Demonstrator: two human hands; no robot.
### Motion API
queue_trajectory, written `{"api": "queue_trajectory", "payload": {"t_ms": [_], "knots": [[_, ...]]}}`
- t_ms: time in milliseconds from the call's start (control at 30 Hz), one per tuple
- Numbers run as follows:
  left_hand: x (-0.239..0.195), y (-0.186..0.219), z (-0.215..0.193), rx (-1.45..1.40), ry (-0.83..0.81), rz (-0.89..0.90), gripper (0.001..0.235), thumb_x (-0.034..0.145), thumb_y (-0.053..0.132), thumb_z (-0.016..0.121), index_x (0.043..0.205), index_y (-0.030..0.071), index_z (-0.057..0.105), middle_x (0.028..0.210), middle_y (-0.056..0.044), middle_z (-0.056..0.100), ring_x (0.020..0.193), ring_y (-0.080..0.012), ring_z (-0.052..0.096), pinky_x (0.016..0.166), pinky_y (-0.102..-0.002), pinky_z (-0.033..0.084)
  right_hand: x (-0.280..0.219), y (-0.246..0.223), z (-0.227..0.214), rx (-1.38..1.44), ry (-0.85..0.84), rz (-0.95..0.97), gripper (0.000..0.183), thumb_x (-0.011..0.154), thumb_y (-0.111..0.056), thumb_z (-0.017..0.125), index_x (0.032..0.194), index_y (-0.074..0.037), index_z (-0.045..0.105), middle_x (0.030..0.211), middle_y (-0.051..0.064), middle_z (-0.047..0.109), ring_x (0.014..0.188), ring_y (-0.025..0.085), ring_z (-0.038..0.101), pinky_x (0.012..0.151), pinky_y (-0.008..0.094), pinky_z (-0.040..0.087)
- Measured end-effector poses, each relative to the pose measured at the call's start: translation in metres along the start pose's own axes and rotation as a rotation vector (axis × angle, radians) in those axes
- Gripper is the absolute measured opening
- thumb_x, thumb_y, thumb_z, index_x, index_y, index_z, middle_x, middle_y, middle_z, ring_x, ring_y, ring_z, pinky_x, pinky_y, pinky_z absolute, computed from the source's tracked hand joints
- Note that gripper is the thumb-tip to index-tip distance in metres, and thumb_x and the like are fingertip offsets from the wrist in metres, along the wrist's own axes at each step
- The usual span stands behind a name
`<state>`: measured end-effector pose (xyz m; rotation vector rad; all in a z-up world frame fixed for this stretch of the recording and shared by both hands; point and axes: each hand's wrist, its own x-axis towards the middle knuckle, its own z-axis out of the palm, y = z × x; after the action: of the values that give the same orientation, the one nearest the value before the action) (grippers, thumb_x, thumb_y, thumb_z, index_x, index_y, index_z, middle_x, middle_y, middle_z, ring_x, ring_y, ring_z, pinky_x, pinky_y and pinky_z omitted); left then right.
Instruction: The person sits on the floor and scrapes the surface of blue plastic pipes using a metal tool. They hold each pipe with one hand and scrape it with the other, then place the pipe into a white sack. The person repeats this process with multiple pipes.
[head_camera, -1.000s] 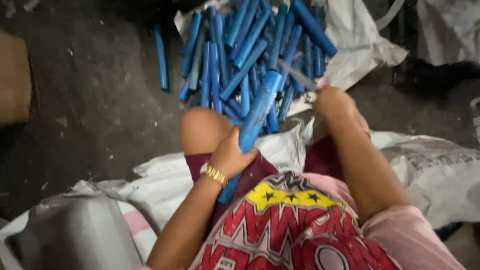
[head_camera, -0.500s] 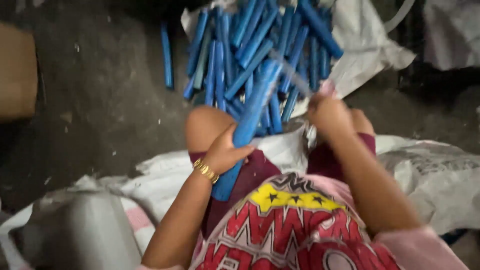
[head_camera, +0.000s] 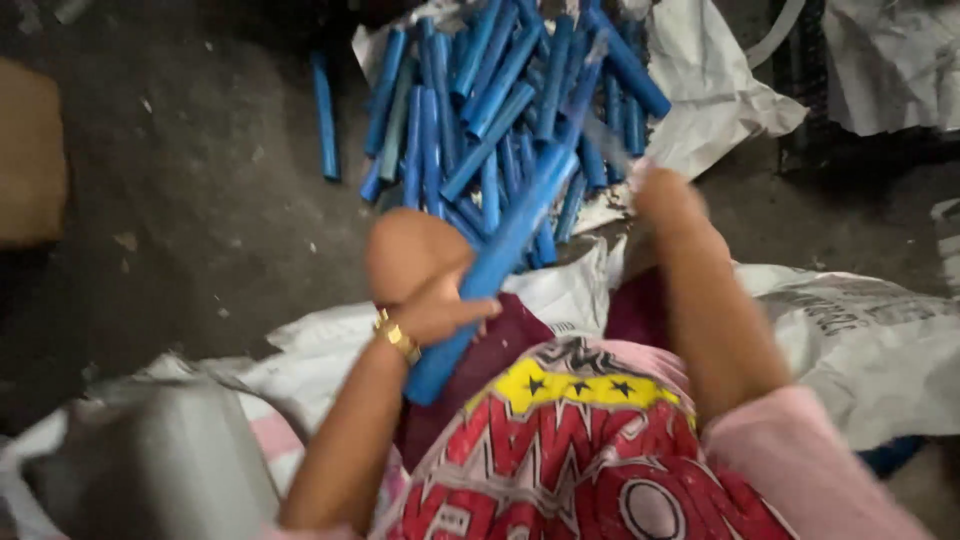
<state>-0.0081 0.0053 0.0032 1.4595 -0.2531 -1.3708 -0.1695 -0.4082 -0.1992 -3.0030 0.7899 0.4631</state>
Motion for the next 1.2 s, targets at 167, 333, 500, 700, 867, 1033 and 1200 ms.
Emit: {"api": "queue_trajectory", "payload": {"t_ms": [167, 333, 500, 700, 867, 1033, 1200], "knots": [[0.024, -0.046, -0.014, -0.104, 0.091, -0.018, 0.043, 0.087, 0.024, 0.079, 0.112, -0.002, 0.056, 0.065, -0.020, 0.068, 0.053, -0.0275, 0.072, 0.046, -0.039, 0.062, -0.031, -0.021, -0.059, 0.638, -0.060, 0.443, 0.045, 0.091, -0.034, 0.066, 0.113, 0.004, 0.073, 0.104, 0.028, 0.073, 0.108, 0.049, 0.067, 0.086, 0.061, 0.054], [0.025, 0.003, -0.008, -0.308, 0.084, 0.019, 0.044, 0.087, 0.011, 0.081, 0.122, 0.007, 0.054, 0.095, -0.018, 0.073, 0.083, -0.0302, 0.075, 0.073, -0.050, 0.067, -0.068, -0.122, -0.134, 0.611, -0.074, 0.103, 0.045, 0.086, -0.023, 0.071, 0.127, -0.007, 0.068, 0.113, 0.024, 0.074, 0.109, 0.047, 0.069, 0.092, 0.060, 0.056], [0.014, 0.012, 0.006, 0.168, 0.215, -0.034, 0.035, 0.085, 0.037, 0.077, 0.106, 0.010, 0.069, 0.090, -0.008, 0.071, 0.089, -0.0215, 0.070, 0.083, -0.043, 0.060, -0.114, -0.188, -0.200, 0.348, -0.125, -0.131, 0.036, 0.082, -0.034, 0.072, 0.114, -0.020, 0.066, 0.101, 0.008, 0.073, 0.098, 0.034, 0.073, 0.084, 0.051, 0.060], [0.007, 0.012, 0.005, 0.192, 0.108, -0.005, 0.045, 0.083, 0.028, 0.081, 0.116, 0.010, 0.055, 0.064, -0.016, 0.071, 0.052, -0.0260, 0.073, 0.050, -0.037, 0.064, -0.054, -0.085, -0.126, 0.211, -0.085, 0.104, 0.033, 0.086, -0.037, 0.068, 0.113, -0.018, 0.069, 0.090, 0.009, 0.074, 0.087, 0.035, 0.076, 0.071, 0.051, 0.062], [0.010, -0.016, 0.001, 0.006, 0.103, -0.014, 0.051, 0.084, 0.016, 0.078, 0.124, 0.003, 0.051, 0.083, -0.024, 0.072, 0.058, -0.0306, 0.073, 0.051, -0.043, 0.066, -0.100, -0.136, -0.156, 0.302, -0.105, 0.177, 0.037, 0.084, -0.044, 0.066, 0.113, -0.022, 0.071, 0.091, 0.015, 0.076, 0.093, 0.042, 0.075, 0.077, 0.058, 0.060], [0.019, -0.010, -0.005, -0.188, -0.034, -0.052, 0.045, 0.088, 0.011, 0.075, 0.124, -0.003, 0.052, 0.078, -0.023, 0.067, 0.058, -0.0317, 0.072, 0.050, -0.045, 0.066, -0.111, -0.192, -0.210, 0.249, -0.231, 0.032, 0.027, 0.088, -0.023, 0.063, 0.109, -0.012, 0.075, 0.097, 0.021, 0.078, 0.098, 0.044, 0.075, 0.082, 0.057, 0.061], [0.025, -0.002, -0.002, -0.187, -0.043, -0.022, 0.039, 0.088, 0.010, 0.073, 0.118, -0.002, 0.051, 0.078, -0.025, 0.066, 0.058, -0.0331, 0.072, 0.052, -0.048, 0.065, -0.044, -0.118, -0.116, 0.196, -0.130, 0.145, 0.032, 0.085, -0.042, 0.069, 0.112, -0.025, 0.065, 0.087, 0.009, 0.074, 0.088, 0.037, 0.076, 0.073, 0.053, 0.063]]}}
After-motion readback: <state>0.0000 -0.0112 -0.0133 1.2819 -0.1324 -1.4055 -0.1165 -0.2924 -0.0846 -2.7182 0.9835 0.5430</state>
